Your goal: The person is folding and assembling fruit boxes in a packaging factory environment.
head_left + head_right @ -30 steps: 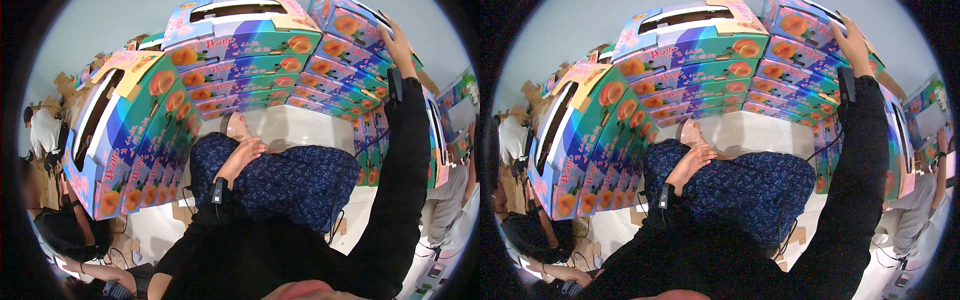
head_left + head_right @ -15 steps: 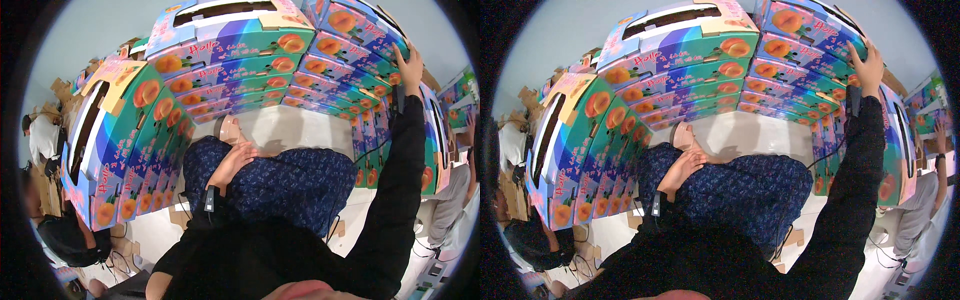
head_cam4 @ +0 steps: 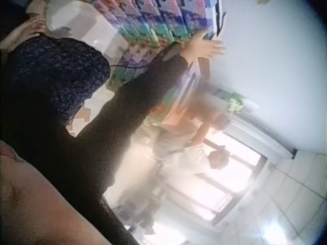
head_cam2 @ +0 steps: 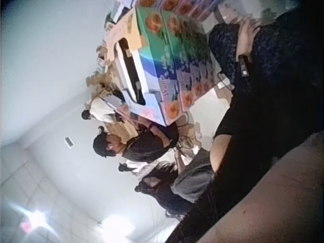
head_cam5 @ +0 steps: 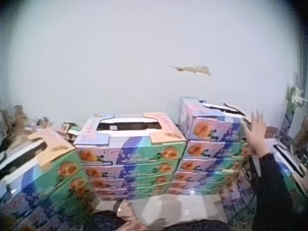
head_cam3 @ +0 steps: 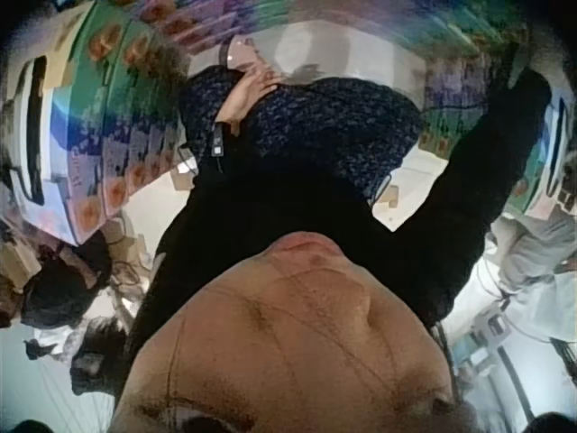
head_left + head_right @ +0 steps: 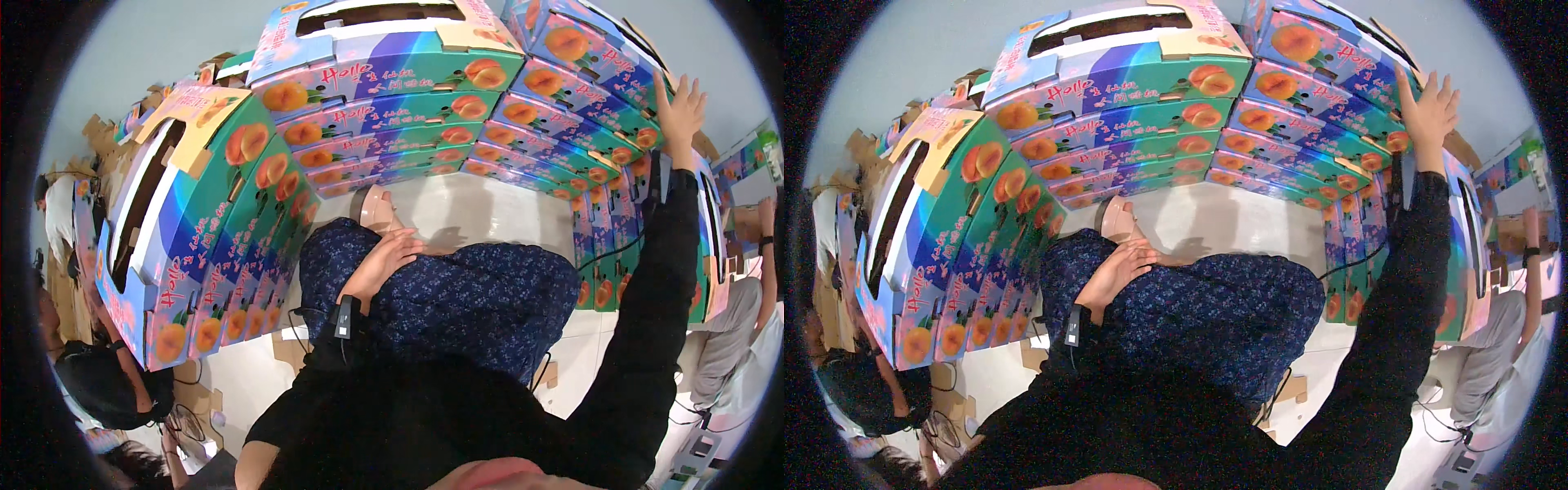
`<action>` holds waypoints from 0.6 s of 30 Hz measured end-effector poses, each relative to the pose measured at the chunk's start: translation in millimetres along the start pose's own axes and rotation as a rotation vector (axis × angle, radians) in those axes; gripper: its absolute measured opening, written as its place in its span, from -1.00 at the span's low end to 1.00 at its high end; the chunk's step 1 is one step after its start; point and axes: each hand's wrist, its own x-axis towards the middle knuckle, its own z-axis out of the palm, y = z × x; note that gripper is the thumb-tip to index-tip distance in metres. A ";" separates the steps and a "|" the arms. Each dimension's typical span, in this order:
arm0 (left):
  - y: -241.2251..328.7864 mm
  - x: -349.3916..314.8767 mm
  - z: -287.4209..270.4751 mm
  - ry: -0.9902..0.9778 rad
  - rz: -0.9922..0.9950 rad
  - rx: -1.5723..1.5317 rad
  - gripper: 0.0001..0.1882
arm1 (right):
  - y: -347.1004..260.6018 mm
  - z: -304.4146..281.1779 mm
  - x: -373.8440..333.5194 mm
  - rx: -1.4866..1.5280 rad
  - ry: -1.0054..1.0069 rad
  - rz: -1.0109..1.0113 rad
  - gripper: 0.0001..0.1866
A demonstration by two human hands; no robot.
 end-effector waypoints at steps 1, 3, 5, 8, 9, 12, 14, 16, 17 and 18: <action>1.5 -0.8 1.4 0.001 -0.004 0.003 -0.54 | -9.9 -7.7 3.5 0.156 0.154 -0.095 -0.03; 2.6 -0.2 2.1 0.001 -0.006 0.005 -0.54 | -42.7 -29.9 3.6 0.362 0.275 -0.265 -0.07; 2.6 2.6 2.8 -0.034 -0.004 -0.001 -0.54 | -80.3 -59.4 -0.7 0.460 0.244 -0.527 -0.12; -0.8 -1.7 -2.0 -0.002 -0.005 -0.018 -0.55 | -125.0 -48.8 -11.2 0.432 0.251 -0.564 -0.17; -0.6 -0.9 -1.2 -0.001 -0.007 -0.023 -0.55 | -129.6 -41.1 -12.2 0.570 0.252 -0.519 -0.18; -0.9 1.6 -0.2 -0.004 0.002 0.006 -0.56 | -137.1 -26.5 -26.9 0.475 0.309 -0.414 -0.17; -4.7 5.2 -2.1 -0.005 -0.001 0.010 -0.58 | -140.1 -15.8 -28.7 0.563 0.362 -0.393 -0.16; -10.0 6.8 -7.9 -0.003 -0.004 0.003 -0.58 | -148.9 -5.9 -31.3 0.603 0.434 -0.309 -0.20; -11.8 7.5 -10.7 -0.005 -0.010 0.003 -0.59 | -155.4 -1.4 -32.3 0.634 0.464 -0.283 -0.22; -11.6 7.5 -11.4 0.001 -0.007 -0.003 -0.59 | -160.6 2.8 -32.9 0.640 0.461 -0.289 -0.22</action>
